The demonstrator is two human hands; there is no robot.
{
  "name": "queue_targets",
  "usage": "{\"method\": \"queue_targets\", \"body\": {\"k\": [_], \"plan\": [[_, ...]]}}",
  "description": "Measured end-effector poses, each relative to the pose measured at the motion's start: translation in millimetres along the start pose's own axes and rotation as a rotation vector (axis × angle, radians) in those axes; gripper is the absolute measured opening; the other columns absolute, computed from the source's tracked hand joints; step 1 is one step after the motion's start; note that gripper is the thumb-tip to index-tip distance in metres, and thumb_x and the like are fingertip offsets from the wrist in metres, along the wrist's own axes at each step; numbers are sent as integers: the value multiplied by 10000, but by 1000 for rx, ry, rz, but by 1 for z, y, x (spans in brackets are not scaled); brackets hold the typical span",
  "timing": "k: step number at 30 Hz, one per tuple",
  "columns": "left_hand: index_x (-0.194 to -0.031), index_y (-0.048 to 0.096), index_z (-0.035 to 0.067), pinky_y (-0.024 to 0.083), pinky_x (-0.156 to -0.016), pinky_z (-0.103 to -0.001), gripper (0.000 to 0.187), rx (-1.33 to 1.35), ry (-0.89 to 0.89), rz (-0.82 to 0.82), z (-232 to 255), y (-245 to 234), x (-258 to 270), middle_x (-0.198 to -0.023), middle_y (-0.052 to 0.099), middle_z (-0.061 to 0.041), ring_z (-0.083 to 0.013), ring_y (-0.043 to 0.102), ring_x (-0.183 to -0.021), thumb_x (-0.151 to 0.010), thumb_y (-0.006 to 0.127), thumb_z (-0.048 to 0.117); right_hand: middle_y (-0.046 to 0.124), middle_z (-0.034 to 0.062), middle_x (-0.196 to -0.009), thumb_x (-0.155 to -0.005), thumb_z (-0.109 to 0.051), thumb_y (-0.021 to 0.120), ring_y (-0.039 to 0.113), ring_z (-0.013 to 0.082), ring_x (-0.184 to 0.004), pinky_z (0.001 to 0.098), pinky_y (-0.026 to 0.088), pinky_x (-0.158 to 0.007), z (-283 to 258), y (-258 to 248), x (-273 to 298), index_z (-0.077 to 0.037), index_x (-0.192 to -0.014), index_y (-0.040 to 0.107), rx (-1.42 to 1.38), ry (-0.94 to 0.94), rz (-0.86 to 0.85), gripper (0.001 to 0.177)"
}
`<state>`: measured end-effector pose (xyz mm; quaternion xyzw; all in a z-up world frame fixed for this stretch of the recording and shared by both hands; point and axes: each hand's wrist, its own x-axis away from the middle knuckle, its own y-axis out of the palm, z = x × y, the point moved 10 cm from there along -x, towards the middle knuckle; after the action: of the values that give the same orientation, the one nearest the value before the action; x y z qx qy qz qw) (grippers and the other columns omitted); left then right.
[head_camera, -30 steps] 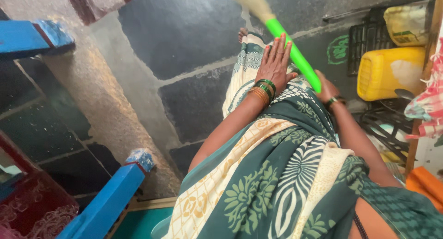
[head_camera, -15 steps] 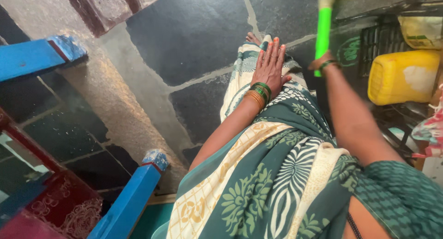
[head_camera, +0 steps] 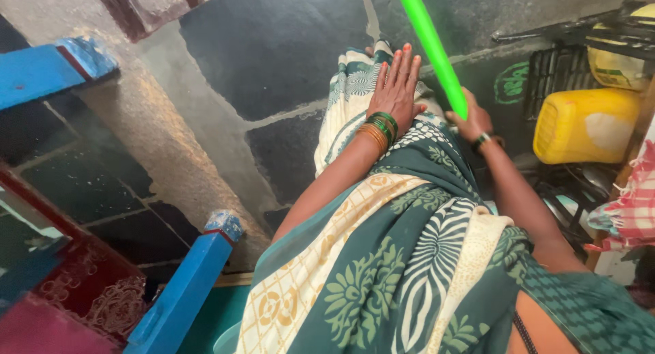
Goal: The person sweeps the stone floor with a broom, moving debris and cleaning different areas of the room.
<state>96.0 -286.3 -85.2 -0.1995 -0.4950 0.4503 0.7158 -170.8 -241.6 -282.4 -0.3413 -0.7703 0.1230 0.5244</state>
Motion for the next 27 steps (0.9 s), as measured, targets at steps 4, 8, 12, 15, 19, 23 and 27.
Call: {"method": "queue_targets", "body": {"k": [4, 8, 12, 15, 19, 23, 27], "plan": [[-1623, 83, 22, 56, -1304, -473, 1067, -14, 2, -46, -2, -17, -17, -1709, -26, -188, -327, -6, -1599, -896, 724, 469, 683, 263, -1120, -792, -221, 803, 684, 451, -945, 513, 544, -774, 6, -40, 47, -24, -1471, 476, -118, -103, 222, 779], [-1616, 98, 20, 53, -1293, -492, 1059, 18, -13, -25, 9, -24, -36, -1704, -23, -188, -327, -3, -1597, -899, 719, 489, 711, 195, -835, -834, -168, 826, 713, 331, -745, 464, 569, -709, 55, -52, 0, 82, -1004, 704, -118, 244, 45, 326], [-1608, 102, 22, 43, -1296, -478, 1057, 64, -118, -6, 13, -48, -63, -1705, -20, -191, -315, -3, -1595, -886, 710, 499, 638, 55, -686, -874, -138, 766, 608, 183, -522, 328, 476, -480, 51, -67, -90, -62, -856, 688, -832, 628, -151, 110], [-1622, 115, 32, 46, -1302, -475, 1028, 58, -201, 12, 19, -61, -81, -1719, -10, -189, -314, 2, -1609, -913, 699, 495, 652, 39, -678, -900, -155, 747, 602, 156, -509, 314, 440, -450, 14, -88, -149, -64, -849, 697, -636, 541, -248, 116], [-1625, 108, 16, 53, -1308, -483, 1031, 89, -215, 82, 46, -80, -112, -1708, 5, -181, -318, 14, -1604, -923, 689, 498, 638, 71, -680, -880, -57, 685, 620, 180, -515, 321, 483, -458, -48, -119, -230, -38, -844, 685, -760, 367, -321, 41], [-1622, 98, 36, 62, -1294, -482, 1037, 187, -310, -4, 65, -65, -134, -1712, -18, -185, -313, 4, -1599, -909, 679, 515, 608, 82, -698, -871, -46, 728, 618, 203, -513, 357, 518, -436, -64, -166, -263, -25, -913, 593, -565, 274, -307, 143], [-1626, 87, 39, 57, -1289, -490, 1024, 244, -384, 19, 77, -60, -150, -1706, -30, -195, -326, -5, -1594, -933, 649, 540, 608, 97, -755, -858, -11, 745, 618, 217, -529, 391, 519, -417, -56, -247, -247, -45, -1077, 530, -207, 151, -138, 308]]}}
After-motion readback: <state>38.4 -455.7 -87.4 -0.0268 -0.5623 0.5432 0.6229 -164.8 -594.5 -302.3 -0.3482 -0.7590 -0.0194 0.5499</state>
